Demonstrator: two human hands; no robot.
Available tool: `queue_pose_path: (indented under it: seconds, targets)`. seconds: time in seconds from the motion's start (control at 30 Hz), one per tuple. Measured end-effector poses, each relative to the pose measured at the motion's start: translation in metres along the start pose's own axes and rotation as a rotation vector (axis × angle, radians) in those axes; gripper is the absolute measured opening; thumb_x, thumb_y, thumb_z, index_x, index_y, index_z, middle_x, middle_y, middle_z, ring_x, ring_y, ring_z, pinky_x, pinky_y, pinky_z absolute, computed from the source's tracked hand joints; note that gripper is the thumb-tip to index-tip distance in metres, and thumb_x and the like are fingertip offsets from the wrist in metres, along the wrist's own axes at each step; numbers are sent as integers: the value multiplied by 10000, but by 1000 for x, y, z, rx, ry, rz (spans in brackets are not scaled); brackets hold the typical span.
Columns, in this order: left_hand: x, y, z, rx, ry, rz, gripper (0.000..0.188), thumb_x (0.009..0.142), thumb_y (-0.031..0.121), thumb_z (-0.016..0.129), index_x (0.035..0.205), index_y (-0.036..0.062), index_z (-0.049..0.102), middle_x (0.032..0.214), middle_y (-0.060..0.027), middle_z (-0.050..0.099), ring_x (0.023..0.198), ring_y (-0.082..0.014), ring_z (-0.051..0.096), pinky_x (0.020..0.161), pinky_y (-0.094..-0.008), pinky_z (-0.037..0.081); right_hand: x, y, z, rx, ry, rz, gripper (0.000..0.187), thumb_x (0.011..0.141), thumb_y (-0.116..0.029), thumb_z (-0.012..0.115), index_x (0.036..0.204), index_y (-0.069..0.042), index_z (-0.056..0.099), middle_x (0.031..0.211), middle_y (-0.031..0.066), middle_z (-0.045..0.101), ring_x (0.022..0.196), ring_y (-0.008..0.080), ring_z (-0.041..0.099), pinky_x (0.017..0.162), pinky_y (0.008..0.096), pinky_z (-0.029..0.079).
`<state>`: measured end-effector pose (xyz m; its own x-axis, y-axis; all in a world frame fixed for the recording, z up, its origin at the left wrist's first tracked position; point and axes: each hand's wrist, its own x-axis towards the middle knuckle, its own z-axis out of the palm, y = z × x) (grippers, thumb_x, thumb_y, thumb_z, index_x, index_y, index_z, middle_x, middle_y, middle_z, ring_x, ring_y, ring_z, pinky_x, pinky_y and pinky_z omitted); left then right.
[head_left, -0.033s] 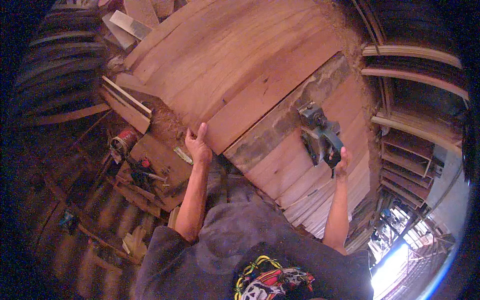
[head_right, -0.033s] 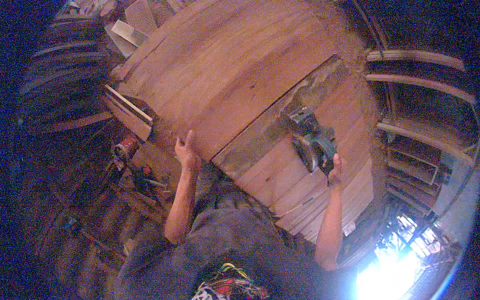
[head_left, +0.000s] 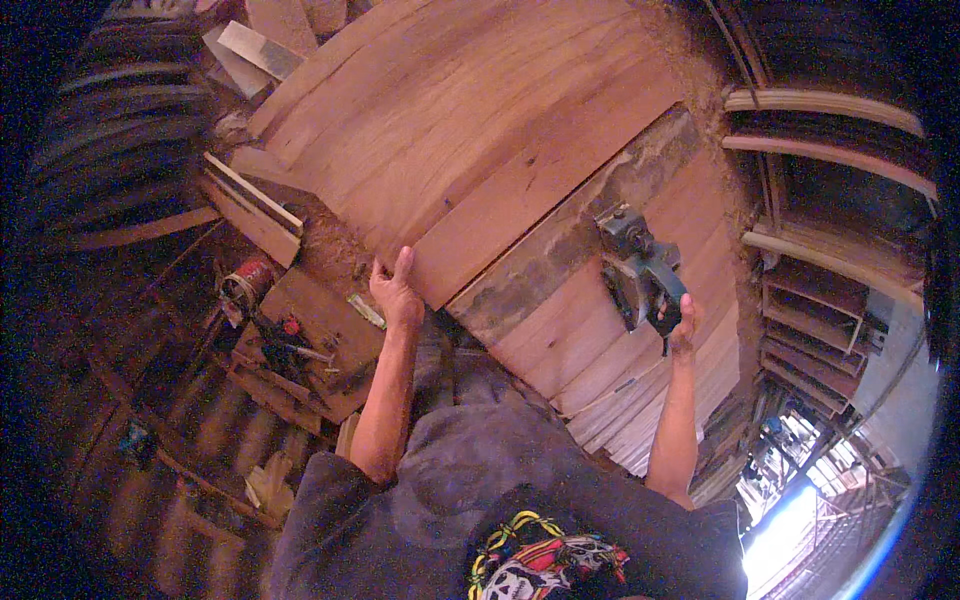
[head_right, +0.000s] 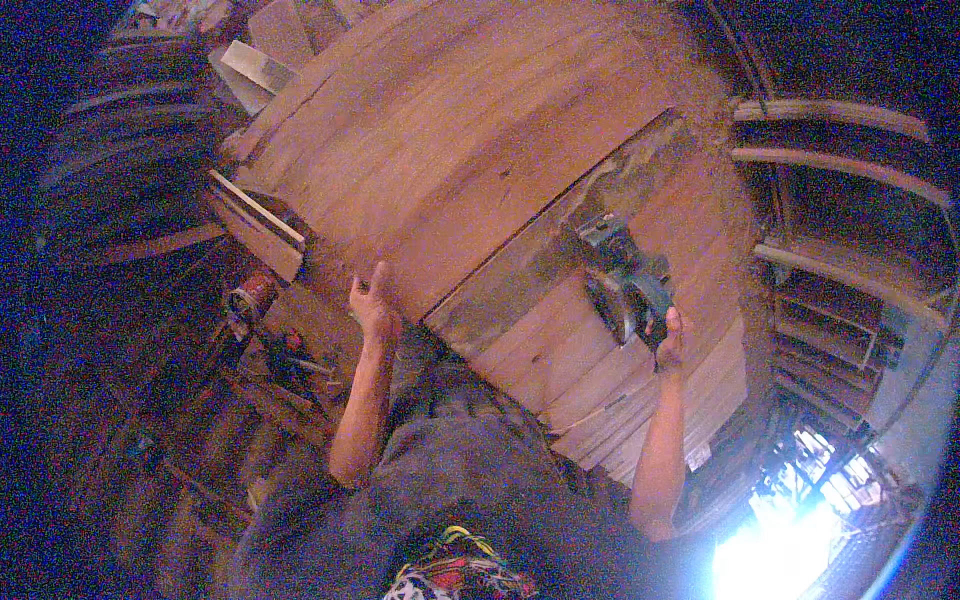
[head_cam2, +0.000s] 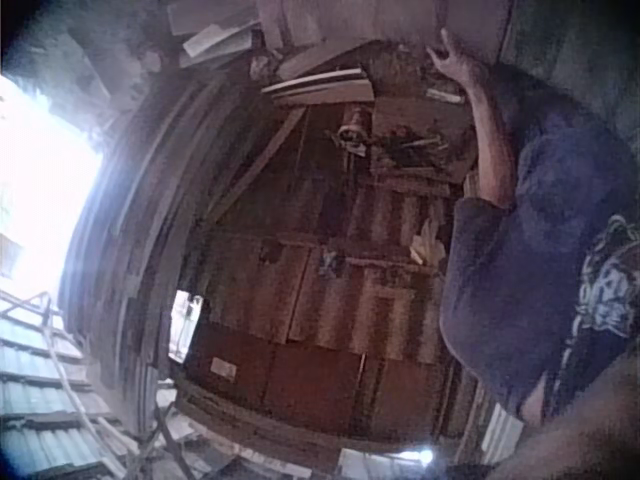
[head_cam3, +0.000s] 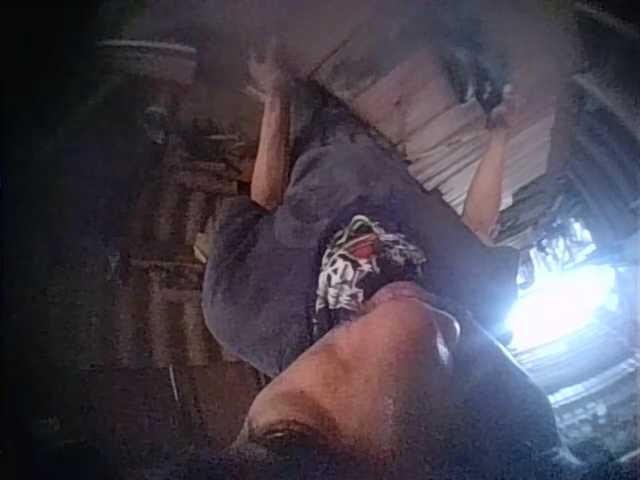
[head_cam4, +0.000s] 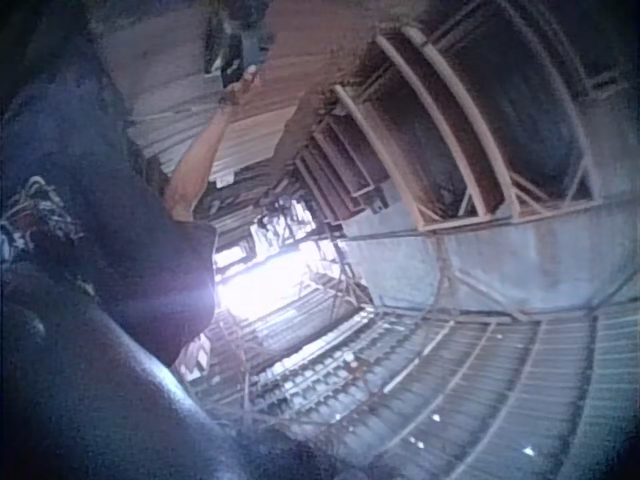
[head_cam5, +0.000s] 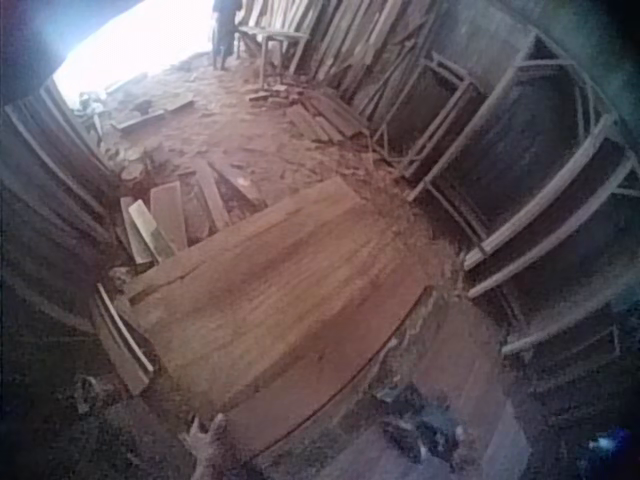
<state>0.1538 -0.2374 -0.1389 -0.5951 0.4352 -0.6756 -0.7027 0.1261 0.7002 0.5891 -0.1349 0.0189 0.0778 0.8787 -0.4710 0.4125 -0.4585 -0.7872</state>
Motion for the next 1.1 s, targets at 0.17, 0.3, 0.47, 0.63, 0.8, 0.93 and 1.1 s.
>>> queue_pose_path:
  seconds: [0.17,0.3,0.47,0.63,0.8,0.93,1.1]
  targets:
    - [0,11,10,280,19,112,442,856,225,764,1163,-31,577,1053,-98,641,886,-191,601,788,-335,504,26,-39,4,-189,99,-48,400,1003,-372,538,1129,-12,661,1024,61,677,947,153,615,859,284,474]
    - [-8,25,17,271,-4,112,477,868,283,749,1162,-43,561,1018,-110,637,833,-185,582,733,-333,489,88,-96,23,-415,185,-208,358,983,-325,585,1161,-27,670,1081,60,688,1015,155,618,918,293,467]
    - [-10,20,39,321,92,36,525,837,190,786,1256,-10,541,1184,-103,633,1064,-224,603,956,-368,473,203,-123,98,-709,16,-530,436,877,-330,719,1186,-30,650,1290,127,593,1148,263,573,993,369,443]
    - [-13,25,12,253,43,25,518,828,156,793,1244,-14,537,1181,-106,628,1041,-211,608,927,-361,490,257,-108,186,-1090,21,-360,798,846,-571,664,1434,-69,468,1542,203,336,1407,374,349,1133,444,332]
    - [-8,24,15,275,66,43,491,806,117,808,1204,-8,550,1155,-100,639,1004,-200,624,881,-343,518,294,-50,167,-1110,120,-575,882,846,-636,617,1499,-94,377,1561,222,293,1449,379,272,1181,451,249]
    - [-5,22,10,176,40,20,490,791,97,817,1191,-9,555,1125,-97,652,1006,-200,627,863,-346,527,284,-55,168,-1102,122,-549,884,847,-631,621,1498,-85,378,1560,228,290,1448,379,274,1196,437,214]
    - [0,3,-8,112,14,97,512,811,186,810,1199,-43,565,1067,-96,651,929,-195,592,820,-332,514,277,-45,176,-1090,123,-625,873,847,-623,629,1481,-66,403,1553,238,298,1442,381,286,1192,431,226]
